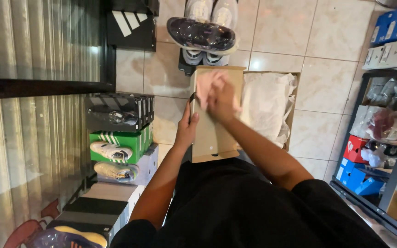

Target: The person wipes the exterior and interior of several black Adidas shoe boxes with a pink cloth. They open each box, wipe the lid and base, then close and stack the boxes on a shelf.

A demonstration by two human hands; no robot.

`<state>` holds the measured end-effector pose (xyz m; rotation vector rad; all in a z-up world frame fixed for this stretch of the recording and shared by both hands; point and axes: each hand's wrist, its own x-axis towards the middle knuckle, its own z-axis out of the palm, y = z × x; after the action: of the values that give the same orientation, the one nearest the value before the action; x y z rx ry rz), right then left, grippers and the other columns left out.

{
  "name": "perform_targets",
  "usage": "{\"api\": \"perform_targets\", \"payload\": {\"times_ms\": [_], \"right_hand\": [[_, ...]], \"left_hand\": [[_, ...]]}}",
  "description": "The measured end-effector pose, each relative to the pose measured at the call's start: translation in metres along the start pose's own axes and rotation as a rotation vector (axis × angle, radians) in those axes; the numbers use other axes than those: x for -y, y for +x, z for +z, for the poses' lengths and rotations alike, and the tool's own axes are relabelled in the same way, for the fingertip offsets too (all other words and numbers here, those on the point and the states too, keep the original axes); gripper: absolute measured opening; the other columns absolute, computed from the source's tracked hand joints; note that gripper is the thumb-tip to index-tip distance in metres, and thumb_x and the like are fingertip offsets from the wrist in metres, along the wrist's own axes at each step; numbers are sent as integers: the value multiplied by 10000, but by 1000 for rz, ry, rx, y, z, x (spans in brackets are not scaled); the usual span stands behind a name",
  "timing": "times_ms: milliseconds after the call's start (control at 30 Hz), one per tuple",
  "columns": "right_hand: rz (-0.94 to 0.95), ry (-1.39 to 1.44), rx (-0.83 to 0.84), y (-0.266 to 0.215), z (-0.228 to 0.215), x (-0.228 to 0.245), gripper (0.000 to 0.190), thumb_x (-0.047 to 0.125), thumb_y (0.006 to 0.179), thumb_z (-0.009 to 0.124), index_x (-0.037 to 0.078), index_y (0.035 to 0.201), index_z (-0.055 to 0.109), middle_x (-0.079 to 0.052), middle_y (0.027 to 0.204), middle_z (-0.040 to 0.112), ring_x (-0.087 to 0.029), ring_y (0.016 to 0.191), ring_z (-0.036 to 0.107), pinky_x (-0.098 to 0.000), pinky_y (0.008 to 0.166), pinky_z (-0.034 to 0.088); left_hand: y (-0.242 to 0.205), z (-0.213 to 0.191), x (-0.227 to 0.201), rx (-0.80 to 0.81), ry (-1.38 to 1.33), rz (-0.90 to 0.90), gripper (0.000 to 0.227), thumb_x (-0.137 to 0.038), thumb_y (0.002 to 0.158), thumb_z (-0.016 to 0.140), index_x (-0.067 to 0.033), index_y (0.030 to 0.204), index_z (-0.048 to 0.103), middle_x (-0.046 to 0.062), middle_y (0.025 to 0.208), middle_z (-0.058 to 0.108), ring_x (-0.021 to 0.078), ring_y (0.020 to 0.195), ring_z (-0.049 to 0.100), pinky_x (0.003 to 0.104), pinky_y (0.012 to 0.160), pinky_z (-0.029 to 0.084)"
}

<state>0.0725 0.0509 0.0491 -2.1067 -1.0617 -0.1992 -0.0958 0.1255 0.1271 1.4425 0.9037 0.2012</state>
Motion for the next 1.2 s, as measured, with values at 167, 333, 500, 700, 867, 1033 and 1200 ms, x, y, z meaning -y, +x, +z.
{"api": "perform_targets", "payload": {"times_ms": [167,333,500,700,867,1033,1200], "right_hand": [[-220,420,487,-112,-52,-6,264,265,848,659,269,1109,697,-119,1342,575,-388,1198,559,-526,1028,422],[467,843,404,-176,-162,-145,228,66,896,581,41,1105,669,-214,1261,615,-387,1129,615,-508,1008,460],[605,42,409,-210,-300,-276,67,137,1037,545,145,1063,606,-108,1009,683,-302,1037,679,-407,908,497],[1124,304,1045,-178,-348,-237,367,410,891,627,101,949,814,-177,949,790,-338,961,721,-460,919,522],[1123,397,1324,-99,-356,-92,841,747,850,626,142,1428,539,-305,1228,695,-462,1222,642,-547,1026,495],[1418,673,918,-149,-301,-136,855,621,899,703,-21,1423,495,-293,1229,684,-383,1177,662,-510,1025,493],[1509,687,605,-193,-269,-176,767,590,889,791,27,1364,576,-187,1163,736,-309,1147,674,-472,1009,505]], "left_hand": [[-2,5,13,-46,34,4,623,-314,1077,512,-69,1605,291,273,1603,325,382,1502,272,516,1249,228],[-8,37,-26,98,-51,153,630,-427,1084,432,-90,1606,330,183,1651,302,315,1533,232,469,1259,176],[11,131,-33,342,-163,288,554,-302,1110,465,-186,1633,321,48,1648,361,253,1474,393,460,1215,285],[77,203,-17,94,630,349,841,-424,972,715,-174,1637,265,281,1635,226,564,1452,294,694,1152,317],[117,214,-31,326,1167,331,902,-449,984,676,-218,1669,137,117,1728,61,407,1574,34,807,1132,82],[147,211,-9,357,1278,277,985,-555,906,739,-284,1648,150,74,1664,203,354,1528,147,783,1065,310],[121,190,4,179,1223,200,1027,-562,826,808,-204,1619,262,151,1537,352,403,1451,291,649,1046,461]]}}
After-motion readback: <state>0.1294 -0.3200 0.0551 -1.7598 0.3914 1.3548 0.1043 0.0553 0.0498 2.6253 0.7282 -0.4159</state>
